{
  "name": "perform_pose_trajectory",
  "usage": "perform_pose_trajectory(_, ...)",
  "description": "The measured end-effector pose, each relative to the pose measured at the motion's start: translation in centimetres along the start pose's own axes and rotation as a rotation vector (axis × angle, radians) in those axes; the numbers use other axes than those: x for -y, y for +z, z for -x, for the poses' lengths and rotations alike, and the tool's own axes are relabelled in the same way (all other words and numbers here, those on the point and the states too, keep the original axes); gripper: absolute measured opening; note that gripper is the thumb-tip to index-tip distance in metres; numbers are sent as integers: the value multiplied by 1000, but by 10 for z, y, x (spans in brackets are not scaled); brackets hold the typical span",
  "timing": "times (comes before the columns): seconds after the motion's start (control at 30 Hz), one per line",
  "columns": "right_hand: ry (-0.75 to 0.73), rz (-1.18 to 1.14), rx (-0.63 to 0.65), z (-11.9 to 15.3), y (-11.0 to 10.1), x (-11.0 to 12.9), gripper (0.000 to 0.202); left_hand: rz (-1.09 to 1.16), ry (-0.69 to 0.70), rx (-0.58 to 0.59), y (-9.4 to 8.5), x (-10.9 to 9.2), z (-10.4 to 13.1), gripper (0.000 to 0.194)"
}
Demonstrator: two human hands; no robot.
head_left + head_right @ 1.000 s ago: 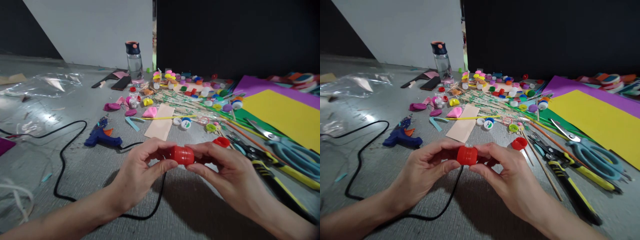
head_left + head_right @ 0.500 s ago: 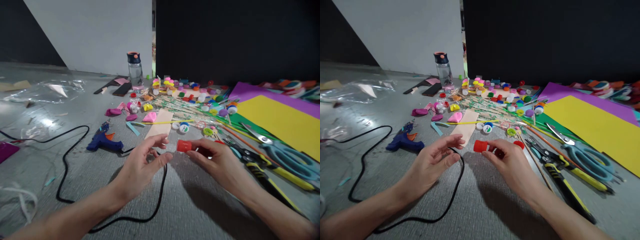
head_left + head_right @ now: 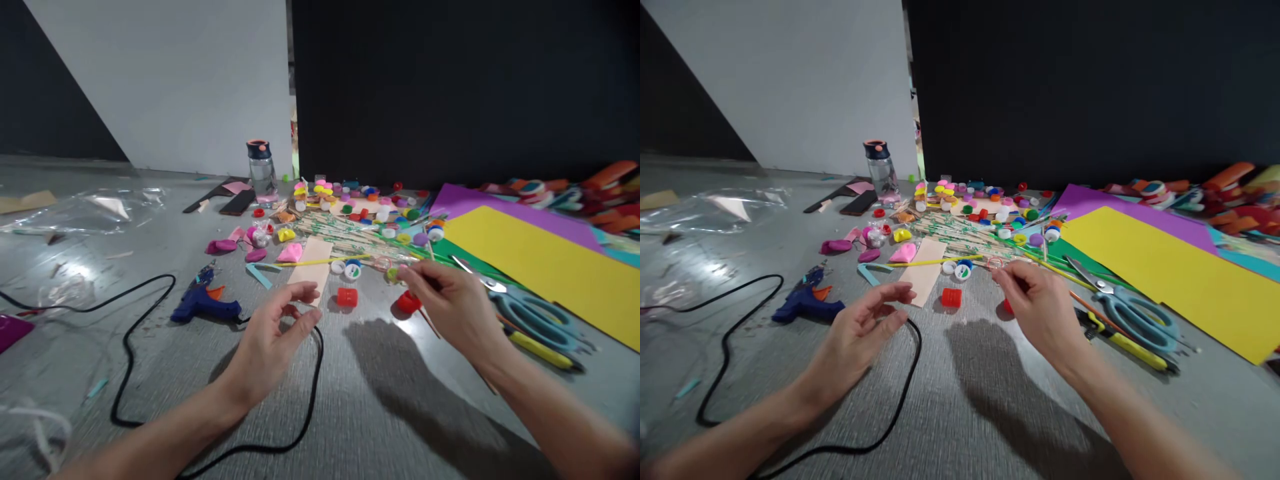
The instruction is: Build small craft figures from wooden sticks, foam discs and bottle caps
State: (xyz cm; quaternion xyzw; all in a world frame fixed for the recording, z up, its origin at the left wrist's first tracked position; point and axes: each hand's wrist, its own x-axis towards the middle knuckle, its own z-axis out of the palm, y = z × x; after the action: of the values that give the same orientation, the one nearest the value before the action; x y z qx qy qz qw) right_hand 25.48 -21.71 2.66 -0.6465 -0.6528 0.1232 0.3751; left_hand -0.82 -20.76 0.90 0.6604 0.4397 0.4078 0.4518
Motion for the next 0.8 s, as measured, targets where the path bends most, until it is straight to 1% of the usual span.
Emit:
perform_pose_trajectory(0.07,-42,18,7,-3,1,0,29,-34,14,-11,-1,0,-1,33)
perform_pose_trajectory(0.13,-173,64,92,-5,11,1,19,-70,31,-13,0,1,-3,31)
perform_pose_trajectory(0.17,-244,98,140,-5,18,1,19,-82,39,-9,0,2,-4,30)
perform_pose_trajectory(0.23,-344,170,204,-5,34,2,28,-88,53,1,0,4,-4,28)
perform_pose_trajectory(0.27,-360,197,222,-5,40,2,31,-87,57,5,0,5,-5,27)
perform_pose_trajectory(0.37,-326,228,238,-3,54,1,30,-94,54,9,0,6,-4,25)
perform_pose_trajectory(0.53,-240,304,211,5,58,2,10,-173,59,0,2,8,-2,25)
perform_pose_trajectory(0.67,-188,343,245,19,57,11,14,-201,97,13,4,14,-3,28)
perform_pose_trajectory(0.73,-162,296,279,24,56,14,13,-230,133,25,5,19,-3,31)
perform_pose_trajectory(0.8,-163,237,282,27,55,12,15,-275,181,32,5,23,-3,34)
